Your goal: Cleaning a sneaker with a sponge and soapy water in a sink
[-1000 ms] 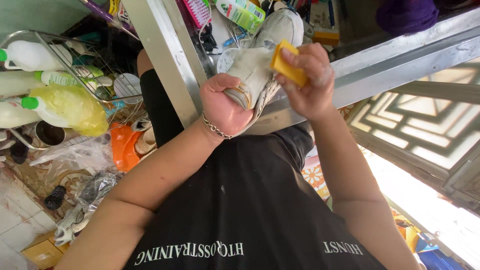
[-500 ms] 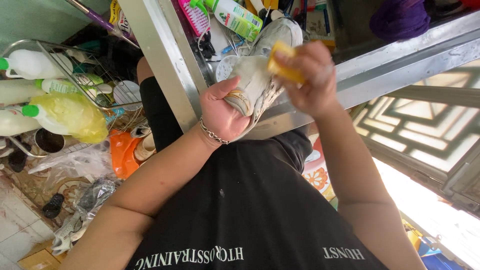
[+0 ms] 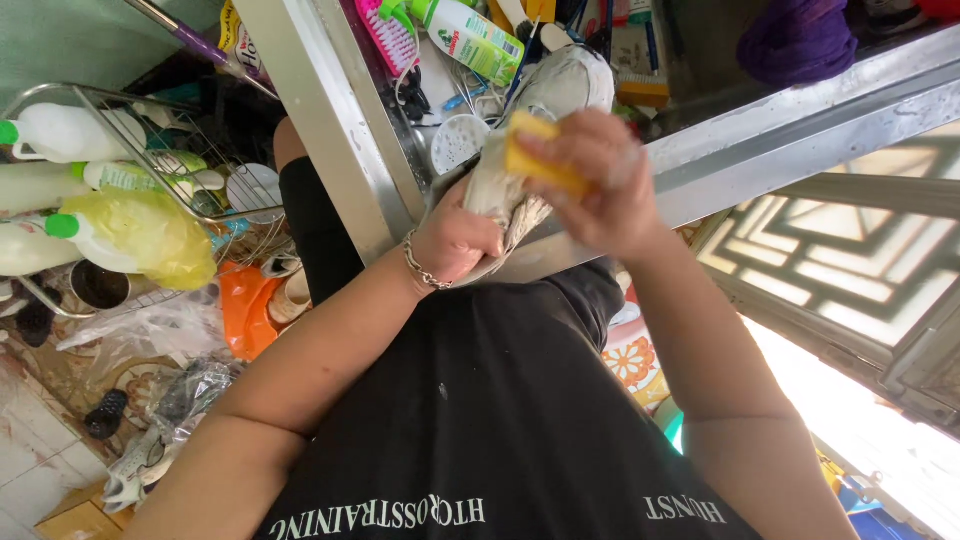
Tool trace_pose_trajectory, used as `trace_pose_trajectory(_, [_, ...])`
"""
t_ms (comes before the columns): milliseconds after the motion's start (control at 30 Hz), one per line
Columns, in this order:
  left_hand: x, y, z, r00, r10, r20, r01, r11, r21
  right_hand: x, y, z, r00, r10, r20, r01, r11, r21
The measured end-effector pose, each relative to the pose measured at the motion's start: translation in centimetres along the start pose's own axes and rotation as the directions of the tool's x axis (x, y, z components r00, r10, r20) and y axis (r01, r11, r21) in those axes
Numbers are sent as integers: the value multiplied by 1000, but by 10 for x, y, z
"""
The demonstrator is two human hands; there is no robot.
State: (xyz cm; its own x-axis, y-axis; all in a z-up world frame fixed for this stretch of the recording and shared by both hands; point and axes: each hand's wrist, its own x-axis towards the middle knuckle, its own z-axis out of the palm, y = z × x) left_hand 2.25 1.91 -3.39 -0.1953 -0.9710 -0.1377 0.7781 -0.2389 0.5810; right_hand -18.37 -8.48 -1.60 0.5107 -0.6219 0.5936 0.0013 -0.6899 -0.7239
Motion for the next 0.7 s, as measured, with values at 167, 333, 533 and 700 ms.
trace_pose_trajectory(167, [9,1,4,997,-26,73,15,987,158,47,-57,7,999,16,47,-17,999,37])
trace_pose_trajectory(333, [3,-10,-25,974,-105,199,50,964,261,40,-12,-13,998,-44,48,46,998,-34])
trace_pose_trajectory(533, [3,14,-2,982,-83,168,38,966,254,33,-20,-2,995,60,74,-64,997,52])
trace_pose_trajectory(700, [7,20,2,990,-59,128,26,970,243,47,-74,24,984,110,141,-119,991,58])
